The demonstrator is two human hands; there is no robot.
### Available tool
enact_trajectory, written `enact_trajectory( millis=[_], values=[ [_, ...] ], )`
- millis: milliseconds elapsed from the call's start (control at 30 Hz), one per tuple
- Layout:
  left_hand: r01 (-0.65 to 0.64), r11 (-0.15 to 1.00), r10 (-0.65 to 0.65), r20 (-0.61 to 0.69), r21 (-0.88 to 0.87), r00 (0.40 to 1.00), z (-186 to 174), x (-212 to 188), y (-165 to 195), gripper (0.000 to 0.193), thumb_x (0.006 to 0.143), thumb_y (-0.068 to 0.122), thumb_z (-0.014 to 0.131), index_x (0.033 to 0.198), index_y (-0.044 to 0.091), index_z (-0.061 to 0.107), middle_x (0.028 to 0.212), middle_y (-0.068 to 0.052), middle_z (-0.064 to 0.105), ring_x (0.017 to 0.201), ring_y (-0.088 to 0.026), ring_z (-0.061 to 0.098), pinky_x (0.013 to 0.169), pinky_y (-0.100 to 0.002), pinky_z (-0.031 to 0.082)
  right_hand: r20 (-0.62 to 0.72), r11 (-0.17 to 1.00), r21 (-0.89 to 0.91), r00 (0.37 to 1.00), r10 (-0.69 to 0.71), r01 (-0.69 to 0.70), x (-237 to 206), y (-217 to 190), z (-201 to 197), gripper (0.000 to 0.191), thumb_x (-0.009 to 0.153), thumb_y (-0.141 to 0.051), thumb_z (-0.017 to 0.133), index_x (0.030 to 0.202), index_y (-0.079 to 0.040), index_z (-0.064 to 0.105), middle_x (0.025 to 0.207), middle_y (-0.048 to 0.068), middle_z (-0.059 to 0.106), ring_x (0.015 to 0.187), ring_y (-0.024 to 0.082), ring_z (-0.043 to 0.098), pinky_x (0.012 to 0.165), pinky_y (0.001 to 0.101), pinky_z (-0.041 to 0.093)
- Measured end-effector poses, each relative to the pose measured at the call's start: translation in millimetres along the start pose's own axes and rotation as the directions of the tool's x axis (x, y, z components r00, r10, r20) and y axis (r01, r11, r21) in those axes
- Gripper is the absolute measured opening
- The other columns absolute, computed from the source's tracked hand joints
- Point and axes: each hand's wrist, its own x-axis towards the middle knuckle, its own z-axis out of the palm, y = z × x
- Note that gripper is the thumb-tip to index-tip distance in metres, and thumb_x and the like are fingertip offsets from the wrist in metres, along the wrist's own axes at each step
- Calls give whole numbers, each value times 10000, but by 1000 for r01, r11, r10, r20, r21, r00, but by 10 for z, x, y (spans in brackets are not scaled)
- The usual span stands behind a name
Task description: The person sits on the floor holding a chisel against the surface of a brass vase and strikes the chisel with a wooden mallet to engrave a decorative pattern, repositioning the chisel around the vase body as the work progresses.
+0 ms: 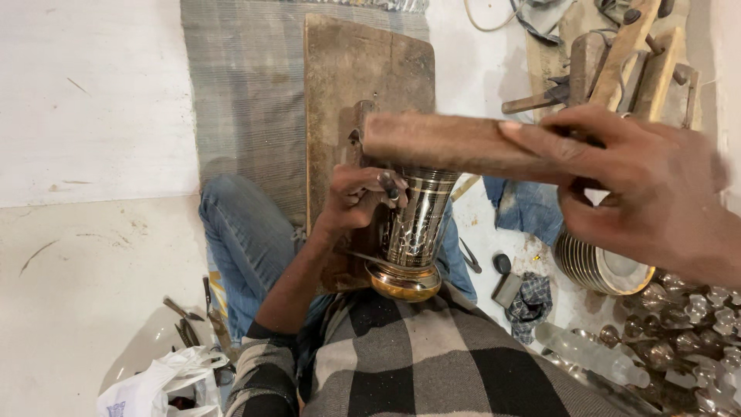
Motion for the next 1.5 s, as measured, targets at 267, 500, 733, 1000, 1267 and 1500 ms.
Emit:
enact_trajectory(
  millis=[267,500,733,1000,1267,1500],
  values=[
    [-67,991,68,0,-117,998,15,93,35,213,985,-123,576,988,29,724,1002,-134,777,823,-209,803,643,-286,687,231,881,-471,958,172,-44,106,-102,-122,748,838,-231,685,1507,-417,407,1311,-56,668,623,79,642,496,206,505],
    [-25,996,21,-56,-84,998,2,109,44,211,927,-134,581,1015,-13,729,923,-120,791,738,-197,797,593,-296,659,336,888,-455,909,247,-73,49,-11,-106,794,827,-175,710,1512,-425,397,1351,10,650,621,96,673,518,205,577],
    [185,885,-364,-388,-427,846,108,-82,388,361,915,-98,666,1254,20,628,974,-123,766,889,-185,765,802,-321,656,-551,743,654,762,341,141,-180,174,545,384,918,-32,693,1281,-16,570,968,92,694,741,112,712,706,305,621],
    [323,943,-331,-261,-72,907,476,110,844,387,904,-104,704,1281,-24,665,1048,-162,775,910,-226,766,783,-310,647,454,-627,771,594,664,111,-378,-339,2667,603,759,-35,566,1361,-4,543,683,88,594,510,200,595,469,349,544],
    [335,524,-492,-43,783,870,709,373,888,557,815,-97,653,1357,32,642,738,-144,742,534,-209,689,494,-366,568,104,-121,993,607,788,-13,-674,-634,2900,591,849,15,695,1411,68,520,894,116,673,745,173,663,643,318,553],
    [177,399,-494,49,900,868,620,271,954,686,716,-61,662,1390,52,603,637,-90,696,507,-170,650,456,-339,558,-347,390,920,541,767,37,-802,-646,2986,689,811,3,759,1464,46,545,1142,163,718,1028,192,698,924,299,550]
  ],
)
